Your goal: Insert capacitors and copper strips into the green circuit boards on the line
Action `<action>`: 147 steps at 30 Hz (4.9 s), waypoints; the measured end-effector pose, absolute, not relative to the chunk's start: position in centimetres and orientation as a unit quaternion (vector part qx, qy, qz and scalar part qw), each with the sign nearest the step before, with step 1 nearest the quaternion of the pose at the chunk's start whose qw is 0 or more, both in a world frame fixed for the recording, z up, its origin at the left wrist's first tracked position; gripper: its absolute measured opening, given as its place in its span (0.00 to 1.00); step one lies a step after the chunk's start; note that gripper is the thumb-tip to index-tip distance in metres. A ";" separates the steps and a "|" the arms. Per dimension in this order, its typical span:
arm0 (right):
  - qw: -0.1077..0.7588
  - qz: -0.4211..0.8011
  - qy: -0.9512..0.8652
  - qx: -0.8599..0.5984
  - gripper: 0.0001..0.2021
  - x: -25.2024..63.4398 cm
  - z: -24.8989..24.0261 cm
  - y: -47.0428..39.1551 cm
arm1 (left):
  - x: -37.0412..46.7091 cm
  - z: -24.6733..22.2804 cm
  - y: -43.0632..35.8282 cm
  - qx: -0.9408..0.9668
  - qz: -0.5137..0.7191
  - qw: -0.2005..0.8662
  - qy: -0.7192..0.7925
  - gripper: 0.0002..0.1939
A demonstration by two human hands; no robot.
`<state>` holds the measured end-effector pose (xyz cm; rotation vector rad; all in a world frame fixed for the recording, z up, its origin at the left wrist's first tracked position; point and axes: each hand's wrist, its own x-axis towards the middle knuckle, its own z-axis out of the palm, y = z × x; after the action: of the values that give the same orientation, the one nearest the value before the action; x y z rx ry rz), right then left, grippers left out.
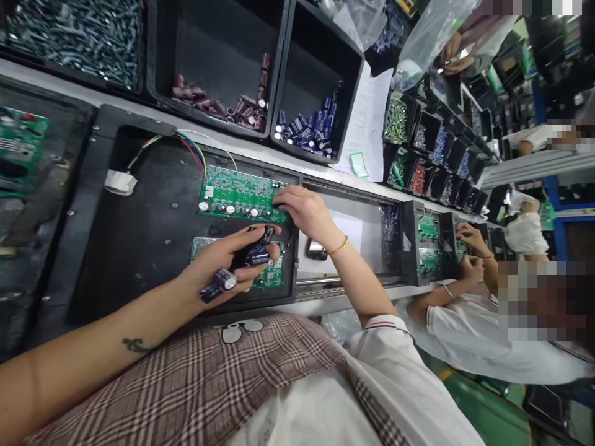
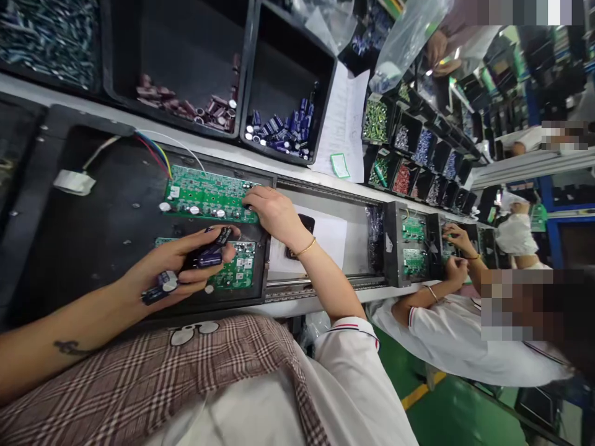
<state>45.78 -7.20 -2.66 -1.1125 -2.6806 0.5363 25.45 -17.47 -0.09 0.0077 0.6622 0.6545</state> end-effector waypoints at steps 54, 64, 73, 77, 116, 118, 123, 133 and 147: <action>-0.020 0.030 -0.949 -0.312 0.16 45.7 -1.3 -10.6 | 26.7 -0.8 -17.0 -0.049 0.322 0.828 0.456 0.11; 0.105 0.062 -0.910 -0.397 0.11 45.1 1.4 -14.4 | 26.4 -1.2 -17.6 0.026 0.345 0.832 0.433 0.08; 0.061 0.075 -0.875 -0.475 0.17 45.8 1.2 -16.3 | 26.3 -0.1 -18.5 0.043 0.298 0.868 0.395 0.09; 0.120 0.079 -0.822 -0.551 0.09 46.1 -0.7 -13.3 | 25.8 -0.7 -18.2 -0.017 0.288 0.894 0.342 0.15; 0.052 0.071 -0.844 -0.530 0.08 45.2 -3.2 -10.3 | 25.5 0.1 -17.1 -0.049 0.303 0.876 0.372 0.12; 0.056 0.057 -0.848 -0.524 0.09 45.2 -3.7 -10.4 | 25.6 0.7 -16.8 -0.072 0.295 0.868 0.392 0.11; 0.117 0.031 -0.821 -0.557 0.11 44.8 -2.4 -12.3 | 25.9 1.3 -16.5 -0.109 0.281 0.850 0.432 0.12; 0.110 0.054 -0.800 -0.588 0.09 45.3 -1.6 -15.2 | 25.8 1.7 -17.6 -0.084 0.225 0.871 0.429 0.13; 0.088 0.006 -0.812 -0.577 0.09 45.0 -4.2 -14.3 | 23.8 2.0 -21.0 -0.028 0.242 0.864 0.441 0.12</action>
<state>45.00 -14.30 -4.19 -1.7184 -2.4171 0.0186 23.84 -21.04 2.04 -0.0580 0.9235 0.5073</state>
